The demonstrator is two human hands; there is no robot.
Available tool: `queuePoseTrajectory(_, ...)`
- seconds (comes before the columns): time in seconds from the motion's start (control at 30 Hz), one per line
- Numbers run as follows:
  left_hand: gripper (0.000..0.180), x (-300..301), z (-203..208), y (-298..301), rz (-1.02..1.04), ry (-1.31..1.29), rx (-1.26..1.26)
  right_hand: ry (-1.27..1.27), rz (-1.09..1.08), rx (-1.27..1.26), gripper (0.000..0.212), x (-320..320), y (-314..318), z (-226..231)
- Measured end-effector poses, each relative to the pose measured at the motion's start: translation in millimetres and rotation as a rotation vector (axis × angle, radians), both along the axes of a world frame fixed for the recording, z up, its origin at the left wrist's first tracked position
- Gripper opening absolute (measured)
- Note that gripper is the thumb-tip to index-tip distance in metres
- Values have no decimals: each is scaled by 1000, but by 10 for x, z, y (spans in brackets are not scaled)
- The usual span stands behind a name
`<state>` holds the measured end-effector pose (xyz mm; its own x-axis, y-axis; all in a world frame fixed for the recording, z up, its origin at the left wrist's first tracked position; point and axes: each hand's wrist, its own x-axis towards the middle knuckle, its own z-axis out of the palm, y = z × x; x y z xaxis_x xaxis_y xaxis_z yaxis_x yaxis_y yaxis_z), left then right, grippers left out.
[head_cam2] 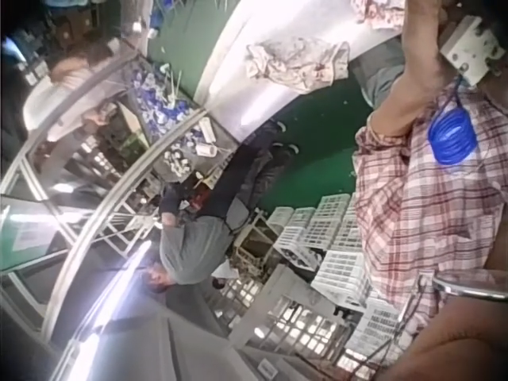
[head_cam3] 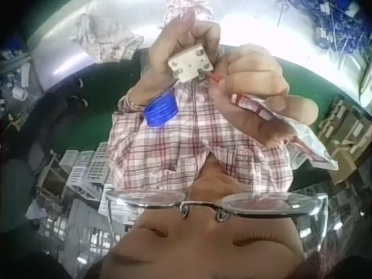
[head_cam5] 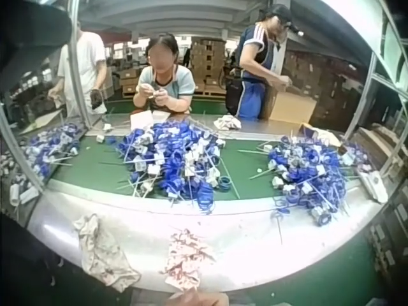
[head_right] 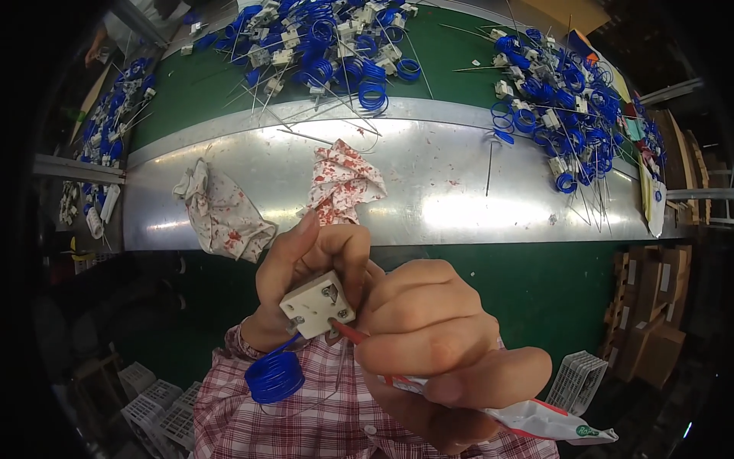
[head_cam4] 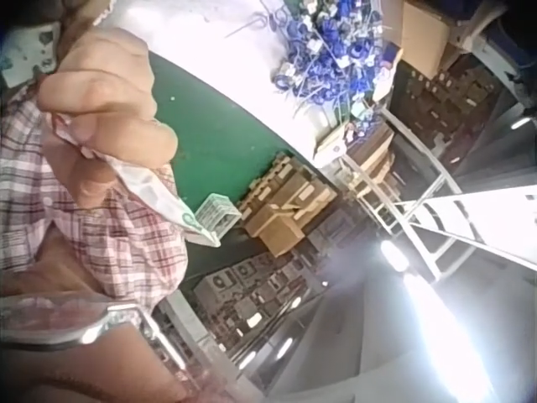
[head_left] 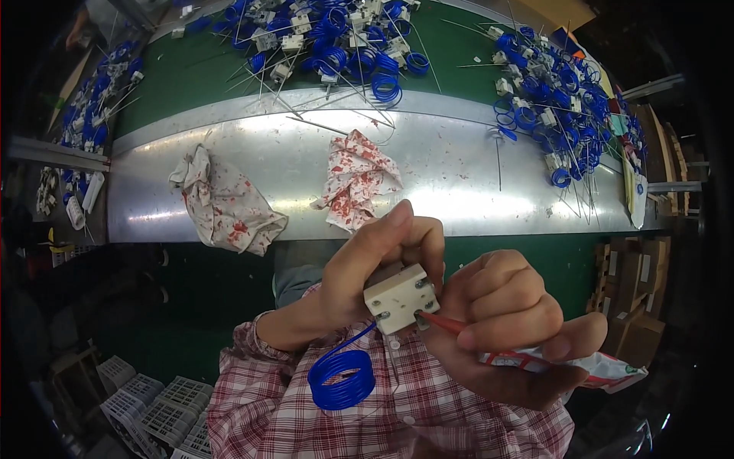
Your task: Assemble small white electrical components with blue wires at a factory assembly line.
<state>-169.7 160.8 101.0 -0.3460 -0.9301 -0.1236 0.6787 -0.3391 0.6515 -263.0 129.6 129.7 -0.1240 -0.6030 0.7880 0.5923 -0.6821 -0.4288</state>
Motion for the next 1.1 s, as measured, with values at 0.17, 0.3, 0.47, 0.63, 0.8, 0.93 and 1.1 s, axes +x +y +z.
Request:
queuePoseTrajectory(0.17,62,7,2,-27,-2,-29,8,41,-12,20,29,-3,-19,-10)
queuePoseTrajectory(0.3,63,30,5,-12,1,-55,3,107,-11,-31,29,-5,-18,-33)
queuePoseTrajectory(0.47,63,29,-35,-51,14,-33,-16,164,-66,-49,31,-4,-23,-43)
queuePoseTrajectory(0.63,63,18,-39,-82,-9,26,42,172,-97,-42,33,-18,-30,-52)
queuePoseTrajectory(0.8,61,48,-48,-81,1,16,56,134,-58,-75,33,34,-88,-86)
queuePoseTrajectory(0.93,60,86,0,-106,0,7,101,172,3,7,31,33,-99,-52)
queuePoseTrajectory(1.1,59,101,34,-131,-13,-27,119,154,96,48,28,30,-142,-43)
